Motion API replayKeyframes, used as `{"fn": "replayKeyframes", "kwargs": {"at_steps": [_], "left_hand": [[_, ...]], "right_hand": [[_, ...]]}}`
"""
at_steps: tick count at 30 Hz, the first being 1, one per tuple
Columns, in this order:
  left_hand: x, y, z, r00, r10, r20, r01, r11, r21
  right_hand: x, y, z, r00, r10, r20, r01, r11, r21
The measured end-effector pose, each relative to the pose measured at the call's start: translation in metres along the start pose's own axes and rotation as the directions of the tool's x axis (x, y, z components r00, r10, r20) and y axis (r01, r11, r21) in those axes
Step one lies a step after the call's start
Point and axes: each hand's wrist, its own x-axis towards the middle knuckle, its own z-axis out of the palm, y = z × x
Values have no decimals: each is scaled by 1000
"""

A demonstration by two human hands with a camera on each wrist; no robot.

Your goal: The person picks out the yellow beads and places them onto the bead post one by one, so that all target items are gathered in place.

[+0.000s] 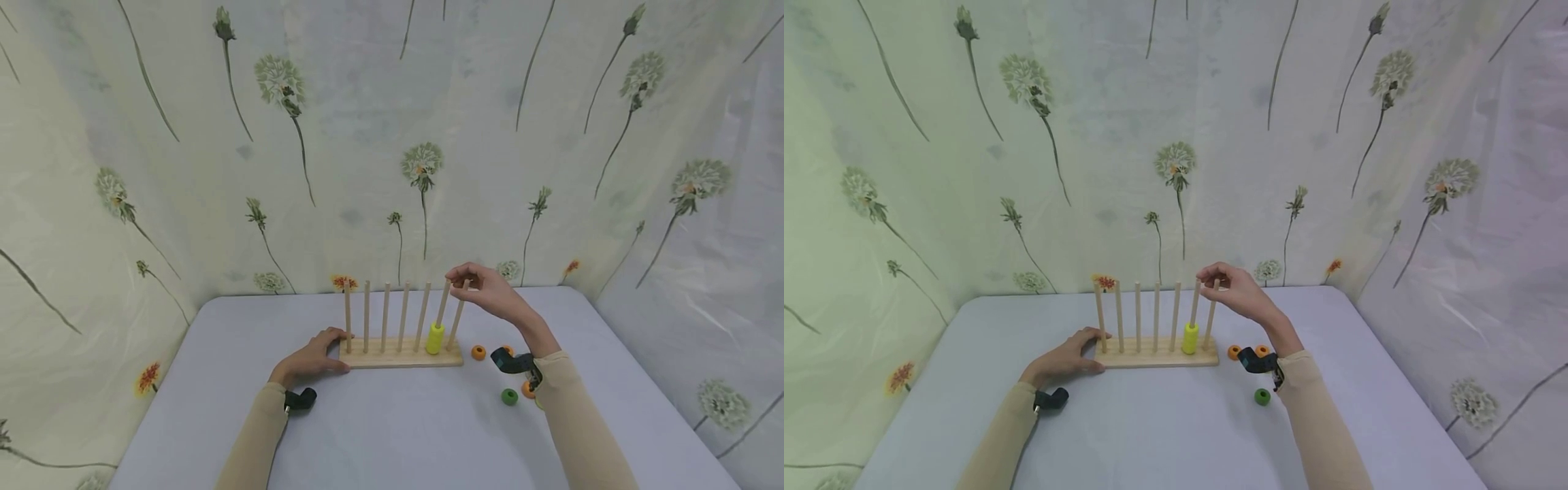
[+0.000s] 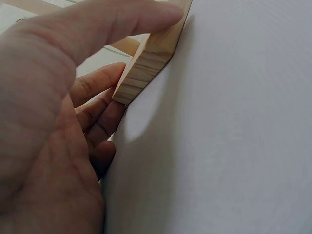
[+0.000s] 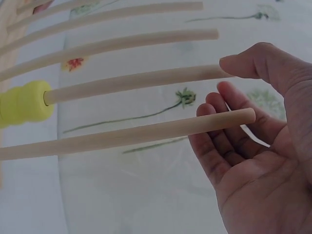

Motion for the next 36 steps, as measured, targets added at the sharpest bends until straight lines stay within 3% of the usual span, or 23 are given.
{"fn": "replayKeyframes", "kwargs": {"at_steps": [15,23,36], "left_hand": [[-1,1,0,999,32,3,-32,999,2],[1,-1,1,1000,4,8,-4,1000,-21],[-1,-1,2,999,46,-3,-46,999,14]], "right_hand": [[-11,4,-9,1000,8,-17,-8,1000,9],[-30,-15,-18,998,54,-31,-55,998,-17],[-55,48,-32,990,112,-87,-116,992,-44]]}}
